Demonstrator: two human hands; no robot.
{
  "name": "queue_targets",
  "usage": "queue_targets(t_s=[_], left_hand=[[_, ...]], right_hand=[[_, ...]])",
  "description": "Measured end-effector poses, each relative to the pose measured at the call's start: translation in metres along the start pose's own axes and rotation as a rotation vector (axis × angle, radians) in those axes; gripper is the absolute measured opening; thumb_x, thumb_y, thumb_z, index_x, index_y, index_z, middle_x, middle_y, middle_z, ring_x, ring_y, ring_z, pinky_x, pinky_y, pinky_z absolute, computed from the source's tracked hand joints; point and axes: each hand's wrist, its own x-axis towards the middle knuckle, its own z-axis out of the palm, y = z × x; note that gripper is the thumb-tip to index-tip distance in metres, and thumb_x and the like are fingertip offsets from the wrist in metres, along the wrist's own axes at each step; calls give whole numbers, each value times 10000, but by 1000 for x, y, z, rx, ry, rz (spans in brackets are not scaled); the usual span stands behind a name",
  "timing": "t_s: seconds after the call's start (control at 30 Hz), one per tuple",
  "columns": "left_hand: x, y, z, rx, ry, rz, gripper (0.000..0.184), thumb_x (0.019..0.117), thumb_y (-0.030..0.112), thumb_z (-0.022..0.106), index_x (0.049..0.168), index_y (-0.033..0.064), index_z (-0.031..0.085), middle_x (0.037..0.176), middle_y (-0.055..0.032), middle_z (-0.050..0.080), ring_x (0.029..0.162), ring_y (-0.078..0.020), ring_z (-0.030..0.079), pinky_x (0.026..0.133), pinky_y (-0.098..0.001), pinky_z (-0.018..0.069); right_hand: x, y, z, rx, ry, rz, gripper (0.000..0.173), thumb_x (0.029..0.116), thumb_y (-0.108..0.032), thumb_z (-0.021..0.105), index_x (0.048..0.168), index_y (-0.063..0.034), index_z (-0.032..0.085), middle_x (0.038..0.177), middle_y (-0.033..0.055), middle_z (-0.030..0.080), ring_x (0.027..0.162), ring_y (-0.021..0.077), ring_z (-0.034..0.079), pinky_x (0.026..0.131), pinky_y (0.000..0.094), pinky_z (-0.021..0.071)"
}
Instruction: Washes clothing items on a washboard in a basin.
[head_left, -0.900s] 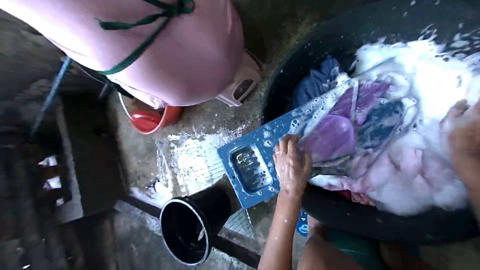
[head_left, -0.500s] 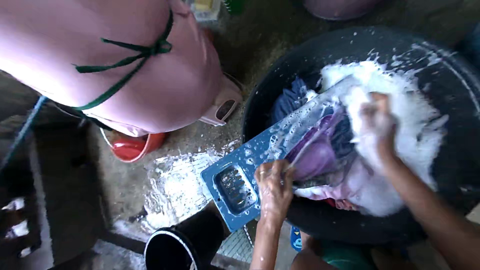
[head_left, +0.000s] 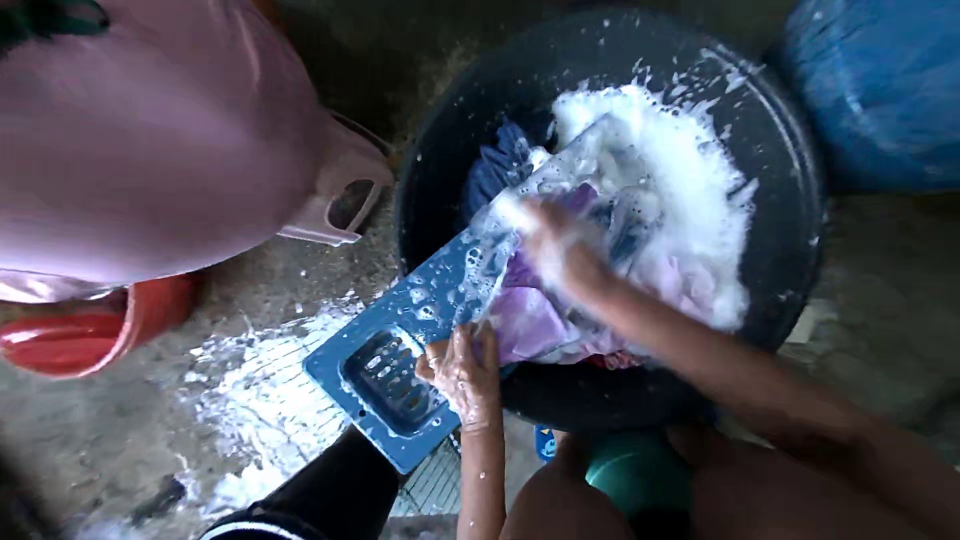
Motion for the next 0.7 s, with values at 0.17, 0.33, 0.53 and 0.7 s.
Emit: queue_targets(t_s=[0.17,0.33,0.53,0.7], left_hand=[[0,-3,-1,9,-8,28,319,949,286,626,931,-10,741,834,-168,727,828,-399,641,915,-593,386],[5,4,4,10,1,36,291,941,274,642,923,0,738,807,-162,717,812,-388,639,906,-577,398],[4,3,0,14,-16,34,286,924,252,665,914,-24,738,805,-162,721,796,-394,653,868,-587,432],[10,8,-6,6,-73,27,306,933,313,642,924,28,753,798,-121,725,804,-372,654,846,-593,431]], right_hand=[[-4,20,40,-41,-48,-210,343,1000,-172,616,1335,-190,690,1107,155,741,948,341,733,771,523,603],[51,77,8,-144,94,196,408,1031,-157,530,1416,-24,548,1189,281,666,1028,448,695,839,591,565],[-25,7,43,53,-74,-256,316,996,-160,612,1304,-163,686,1070,123,743,934,299,732,790,498,606],[53,124,-41,-43,-52,364,414,1032,-209,572,1428,-92,555,1158,296,682,1038,506,677,840,696,509]])
